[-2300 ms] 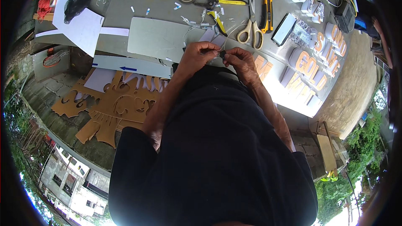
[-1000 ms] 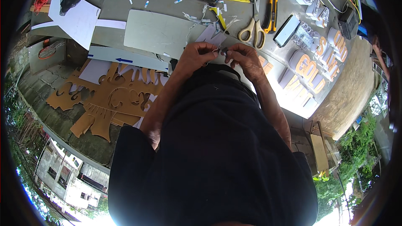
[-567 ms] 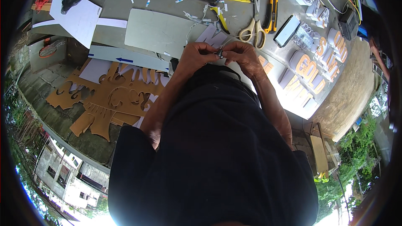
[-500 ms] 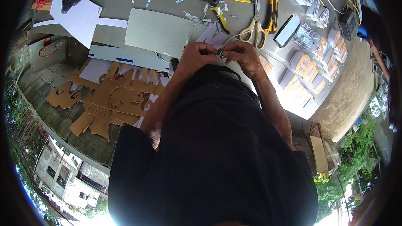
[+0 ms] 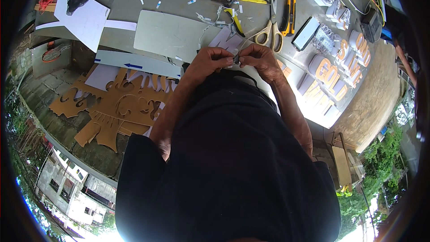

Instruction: The recorder is assembling and detailing cutout letters for a sign, peeling backings and applying adhesive components.

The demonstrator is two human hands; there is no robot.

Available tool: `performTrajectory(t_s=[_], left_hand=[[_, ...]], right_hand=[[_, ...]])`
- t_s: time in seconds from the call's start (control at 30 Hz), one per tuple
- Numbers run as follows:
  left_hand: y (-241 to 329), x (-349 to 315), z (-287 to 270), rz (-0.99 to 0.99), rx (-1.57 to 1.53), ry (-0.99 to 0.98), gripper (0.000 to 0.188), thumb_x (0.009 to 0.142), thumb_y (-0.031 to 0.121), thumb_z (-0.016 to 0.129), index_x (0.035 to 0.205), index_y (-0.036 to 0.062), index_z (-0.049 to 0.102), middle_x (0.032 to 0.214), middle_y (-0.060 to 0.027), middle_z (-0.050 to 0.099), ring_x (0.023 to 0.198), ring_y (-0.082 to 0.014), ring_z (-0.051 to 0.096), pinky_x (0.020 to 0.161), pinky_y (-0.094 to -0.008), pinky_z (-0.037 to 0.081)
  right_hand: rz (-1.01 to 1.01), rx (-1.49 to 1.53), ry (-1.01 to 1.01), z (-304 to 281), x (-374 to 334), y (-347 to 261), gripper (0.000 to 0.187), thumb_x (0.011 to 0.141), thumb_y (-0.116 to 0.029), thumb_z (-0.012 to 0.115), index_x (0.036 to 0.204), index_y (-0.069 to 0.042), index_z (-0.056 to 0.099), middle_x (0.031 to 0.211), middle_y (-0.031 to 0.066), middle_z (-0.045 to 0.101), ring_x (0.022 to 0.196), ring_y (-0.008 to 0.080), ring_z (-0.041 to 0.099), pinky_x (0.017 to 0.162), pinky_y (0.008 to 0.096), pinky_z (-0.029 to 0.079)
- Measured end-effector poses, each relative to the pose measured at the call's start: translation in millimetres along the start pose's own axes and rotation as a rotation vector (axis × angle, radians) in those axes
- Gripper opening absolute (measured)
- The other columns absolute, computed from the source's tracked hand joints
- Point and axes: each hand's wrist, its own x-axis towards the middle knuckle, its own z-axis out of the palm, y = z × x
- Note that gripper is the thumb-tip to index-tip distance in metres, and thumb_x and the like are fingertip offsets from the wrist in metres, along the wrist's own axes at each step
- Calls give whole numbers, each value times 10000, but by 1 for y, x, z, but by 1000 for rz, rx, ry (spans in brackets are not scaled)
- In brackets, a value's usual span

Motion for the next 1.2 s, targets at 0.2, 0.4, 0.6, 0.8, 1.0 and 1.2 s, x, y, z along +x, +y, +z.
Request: performTrajectory(t_s=[0.2,0.4,0.6,0.8,1.0,1.2], left_hand=[[0,0,0,-23,-60,-2,286,913,198,731,1092,-23,709,901,-56,737,729,-71,593,693,-224,466],[0,-1,2,-14,-50,44,252,918,178,727,1063,-27,708,891,-73,745,759,-75,623,713,-224,491],[0,1,6,-12,-9,60,233,923,158,714,1049,-37,705,878,-82,747,731,-75,623,684,-219,494],[-1,0,10,26,61,96,204,932,136,700,1048,-33,706,878,-79,748,714,-80,631,672,-217,509],[-9,1,11,74,107,113,175,926,94,699,1042,-37,705,882,-76,745,727,-90,651,683,-233,526],[-11,-1,9,60,123,100,148,913,83,705,1024,-12,727,857,-45,733,725,-84,646,686,-234,523]], right_hand=[[-15,-13,-21,-2,2,4,140,791,24,773,887,43,674,877,111,695,787,159,666,765,297,545],[9,-15,-2,0,2,6,134,736,44,745,846,31,670,854,102,678,768,160,644,747,295,522],[18,-9,33,-2,5,13,124,713,10,728,815,26,659,833,98,668,756,156,620,748,293,504],[56,-13,38,-2,7,16,122,745,2,741,830,20,654,856,107,670,758,159,624,730,286,503],[147,0,23,-3,7,14,148,768,-3,748,876,34,654,854,118,687,732,166,646,695,282,529],[198,10,-25,-6,11,15,164,773,12,745,903,48,652,854,130,697,738,175,666,703,288,543]])
